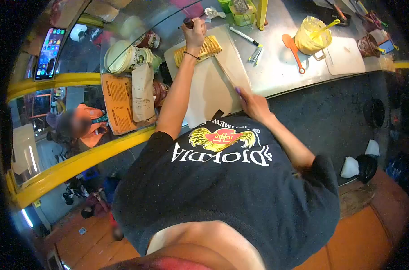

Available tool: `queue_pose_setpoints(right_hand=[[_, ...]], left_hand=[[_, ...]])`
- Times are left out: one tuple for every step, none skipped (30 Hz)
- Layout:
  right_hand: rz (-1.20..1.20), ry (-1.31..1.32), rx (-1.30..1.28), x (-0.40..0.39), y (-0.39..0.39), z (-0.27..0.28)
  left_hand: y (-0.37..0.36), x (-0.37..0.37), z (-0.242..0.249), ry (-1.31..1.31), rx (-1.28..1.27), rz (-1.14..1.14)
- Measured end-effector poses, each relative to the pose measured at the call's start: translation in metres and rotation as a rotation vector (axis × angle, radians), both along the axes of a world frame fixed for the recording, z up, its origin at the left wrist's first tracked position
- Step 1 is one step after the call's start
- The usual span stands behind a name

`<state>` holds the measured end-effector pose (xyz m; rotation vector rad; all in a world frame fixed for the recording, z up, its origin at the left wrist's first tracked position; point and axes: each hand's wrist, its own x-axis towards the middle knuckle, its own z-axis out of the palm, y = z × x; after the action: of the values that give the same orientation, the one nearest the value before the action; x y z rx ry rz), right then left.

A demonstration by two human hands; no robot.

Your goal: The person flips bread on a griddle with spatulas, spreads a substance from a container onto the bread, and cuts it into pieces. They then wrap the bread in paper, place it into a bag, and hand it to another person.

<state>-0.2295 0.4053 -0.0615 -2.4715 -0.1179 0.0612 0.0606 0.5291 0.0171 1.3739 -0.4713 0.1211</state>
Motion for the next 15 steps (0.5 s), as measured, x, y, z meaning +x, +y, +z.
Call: queue_pose_setpoints(right_hand=[[0.003, 0.176, -0.087, -0.019, -0.012, 0.01], [-0.012, 0.212, -0.026, -0.033, -0.02, 0.041], [-0.009, 0.215, -0.022, -0.033, -0.022, 0.055], [-0.059, 0.226, 0.001, -0.032, -0.023, 0.065], [-0.109, 0.234, 0.02, -0.03, -0.024, 0.069], [-0.107, 0.086, -0.007, -0.022, -0.02, 0.063], [-0.106, 0.083, -0.009, -0.009, -0.016, 0.052], [-0.121, 0.203, 0.398, 0.007, -0.011, 0.04], [-0.131, 0.322, 0.807, 0.019, -0.007, 0.03], [-0.128, 0.319, 0.808, 0.025, -0.001, 0.021], [-0.124, 0.359, 0.897, 0.03, 0.004, 0.013], [-0.119, 0.395, 0.983, 0.035, 0.006, 0.01], [-0.113, 0.383, 0.983, 0.038, 0.006, 0.016], [-0.123, 0.362, 0.89, 0.035, 0.006, 0.02], [-0.136, 0.35, 0.799, 0.027, 0.008, 0.027]], left_hand=[[0.001, -0.001, 0.0, 0.043, -0.031, -0.025], [0.002, -0.004, 0.006, 0.067, -0.045, -0.047], [0.004, -0.006, 0.005, 0.069, -0.041, -0.044], [0.005, -0.007, 0.006, 0.046, -0.056, -0.078], [0.004, -0.005, 0.007, 0.018, -0.076, -0.112], [0.005, -0.002, 0.004, 0.001, -0.055, -0.138], [0.006, -0.002, 0.003, -0.002, -0.057, -0.137], [0.007, -0.002, 0.002, 0.012, -0.037, -0.152], [0.008, -0.003, 0.002, 0.026, -0.017, -0.166], [0.009, -0.007, 0.008, 0.023, -0.015, -0.165], [0.011, -0.011, 0.016, 0.016, 0.0, -0.167], [0.011, -0.014, 0.027, 0.006, 0.015, -0.169], [0.015, -0.013, 0.041, -0.007, 0.015, -0.169], [0.025, -0.014, 0.055, -0.015, -0.017, -0.233], [0.036, -0.019, 0.065, -0.013, -0.047, -0.296]])
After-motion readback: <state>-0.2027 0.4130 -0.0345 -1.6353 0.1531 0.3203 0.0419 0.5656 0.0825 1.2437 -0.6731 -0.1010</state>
